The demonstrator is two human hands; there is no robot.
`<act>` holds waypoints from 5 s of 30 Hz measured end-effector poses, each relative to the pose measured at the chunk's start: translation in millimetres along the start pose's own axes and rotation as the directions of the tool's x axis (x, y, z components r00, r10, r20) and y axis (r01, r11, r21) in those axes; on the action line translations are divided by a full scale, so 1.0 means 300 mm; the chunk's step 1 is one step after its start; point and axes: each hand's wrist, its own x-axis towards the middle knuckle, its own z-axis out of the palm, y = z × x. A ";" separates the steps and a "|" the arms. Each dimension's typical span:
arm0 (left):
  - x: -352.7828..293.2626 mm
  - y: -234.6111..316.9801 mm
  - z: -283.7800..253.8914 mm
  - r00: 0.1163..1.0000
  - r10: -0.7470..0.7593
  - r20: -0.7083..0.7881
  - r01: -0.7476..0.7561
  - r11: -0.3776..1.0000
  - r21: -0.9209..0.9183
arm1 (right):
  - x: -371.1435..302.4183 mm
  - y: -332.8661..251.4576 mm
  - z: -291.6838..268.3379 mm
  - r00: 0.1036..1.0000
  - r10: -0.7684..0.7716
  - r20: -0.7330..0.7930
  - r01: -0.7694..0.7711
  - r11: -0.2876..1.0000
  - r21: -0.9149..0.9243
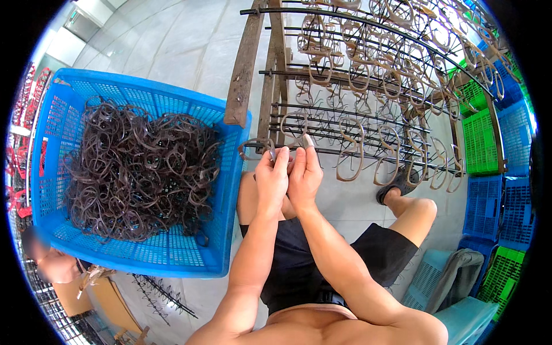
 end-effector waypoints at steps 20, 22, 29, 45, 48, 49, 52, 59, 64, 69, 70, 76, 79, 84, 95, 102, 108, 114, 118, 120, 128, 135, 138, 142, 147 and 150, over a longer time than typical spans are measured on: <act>0.019 -0.033 0.028 0.995 -0.095 -0.044 0.088 0.986 -0.142 | 0.018 0.019 -0.031 1.000 -0.017 0.011 0.018 0.996 -0.087; 0.014 -0.036 0.026 0.994 -0.091 -0.065 0.083 0.988 -0.128 | 0.013 0.001 -0.036 0.997 0.052 0.055 -0.046 0.994 -0.101; 0.012 0.006 0.030 0.994 -0.106 0.002 0.106 0.994 -0.004 | 0.025 0.026 -0.068 0.999 0.051 0.016 -0.049 0.995 -0.093; -0.376 0.006 -0.199 0.898 0.394 0.194 -0.393 0.918 -0.044 | -0.119 0.060 -0.193 0.959 0.229 0.164 -0.175 0.941 -0.289; -0.422 0.060 -0.264 0.905 0.314 0.288 -0.268 0.945 -0.189 | -0.179 0.205 -0.226 0.983 0.141 0.120 -0.088 0.926 -0.367; -0.424 0.071 -0.293 0.887 0.347 0.305 -0.282 0.929 -0.239 | -0.183 0.251 -0.252 0.963 0.220 0.154 -0.142 0.903 -0.405; -0.444 0.099 -0.332 0.886 0.349 0.306 -0.268 0.923 -0.277 | -0.211 0.191 -0.284 0.894 0.382 0.232 -0.176 0.777 -0.604; -0.479 0.093 -0.339 0.901 0.051 0.431 0.030 0.983 -0.179 | -0.189 -0.177 -0.346 0.723 0.381 0.576 -0.507 0.859 0.067; -0.476 0.127 -0.315 0.770 -0.069 0.634 0.126 0.991 -0.046 | -0.157 -0.272 -0.383 0.663 -0.318 0.677 0.562 0.809 -0.171; -0.430 0.069 -0.222 0.819 -0.167 0.549 0.242 0.968 -0.067 | -0.087 -0.244 -0.587 0.519 0.079 0.851 0.077 0.987 -0.139; -0.428 0.068 -0.180 0.856 -0.224 0.465 0.255 0.967 -0.003 | -0.073 -0.235 -0.636 0.540 0.153 0.827 -0.038 0.987 -0.158; -0.371 0.061 -0.038 0.964 0.114 0.242 -0.221 0.849 0.480 | 0.171 -0.270 -1.011 0.997 0.054 -0.064 -0.026 0.928 0.371; -0.227 0.034 -0.051 0.914 0.390 0.114 -0.361 0.650 0.669 | 0.328 -0.181 -1.286 0.860 -0.020 -0.509 0.238 0.899 0.367; -0.093 0.027 0.069 0.988 0.150 0.039 -0.149 0.844 0.516 | 0.482 -0.055 -1.445 0.783 0.051 -0.620 0.205 0.920 0.334; -0.031 -0.034 0.143 0.975 0.224 0.000 -0.198 0.864 0.463 | 0.561 -0.015 -1.471 0.766 0.149 -0.626 0.158 0.900 0.407; -0.045 -0.048 0.139 0.971 0.235 -0.045 -0.194 0.882 0.429 | 0.580 -0.014 -1.495 0.858 0.185 -0.479 0.088 0.866 0.492; -0.040 -0.044 0.120 0.984 0.176 0.003 -0.162 0.899 0.407 | 0.594 -0.020 -1.495 0.870 0.194 -0.453 0.077 0.854 0.515; -0.033 -0.053 0.104 0.987 0.148 0.065 -0.161 0.900 0.406 | 0.579 -0.008 -1.470 0.886 0.092 -0.455 0.099 0.920 0.379; -0.044 -0.045 0.113 0.988 0.130 0.088 -0.154 0.909 0.388 | 0.563 0.009 -1.450 0.884 0.019 -0.467 0.083 0.977 0.197; -0.046 -0.042 0.113 0.989 0.126 0.082 -0.148 0.913 0.381 | 0.555 0.002 -1.443 0.883 0.007 -0.468 0.064 0.989 0.135; -0.042 -0.044 0.113 0.989 0.123 0.079 -0.143 0.913 0.383 | 0.570 0.019 -1.489 0.877 -0.096 -0.471 0.098 0.995 -0.019; -0.044 -0.046 0.116 0.995 0.096 0.039 -0.104 0.918 0.383 | 0.595 0.041 -1.493 0.839 -0.170 -0.516 0.081 0.978 -0.190; -0.037 -0.042 0.072 0.995 0.093 0.044 -0.102 0.915 0.390 | 0.601 0.052 -1.494 0.823 -0.194 -0.534 -0.022 0.928 -0.372; -0.138 0.038 0.124 0.982 0.172 -0.075 -0.105 0.835 0.541 | 0.586 0.073 -1.544 0.899 -0.018 -0.438 -0.049 0.989 -0.141; -0.231 0.044 0.012 0.980 0.183 0.082 -0.171 0.977 -0.130 | 0.518 -0.018 -1.388 0.682 -0.616 -0.394 -0.061 0.489 -0.870; -0.296 0.070 0.001 0.952 0.242 0.190 -0.132 0.879 -0.457 | 0.348 -0.075 -1.152 0.791 -0.571 -0.219 0.205 0.584 -0.785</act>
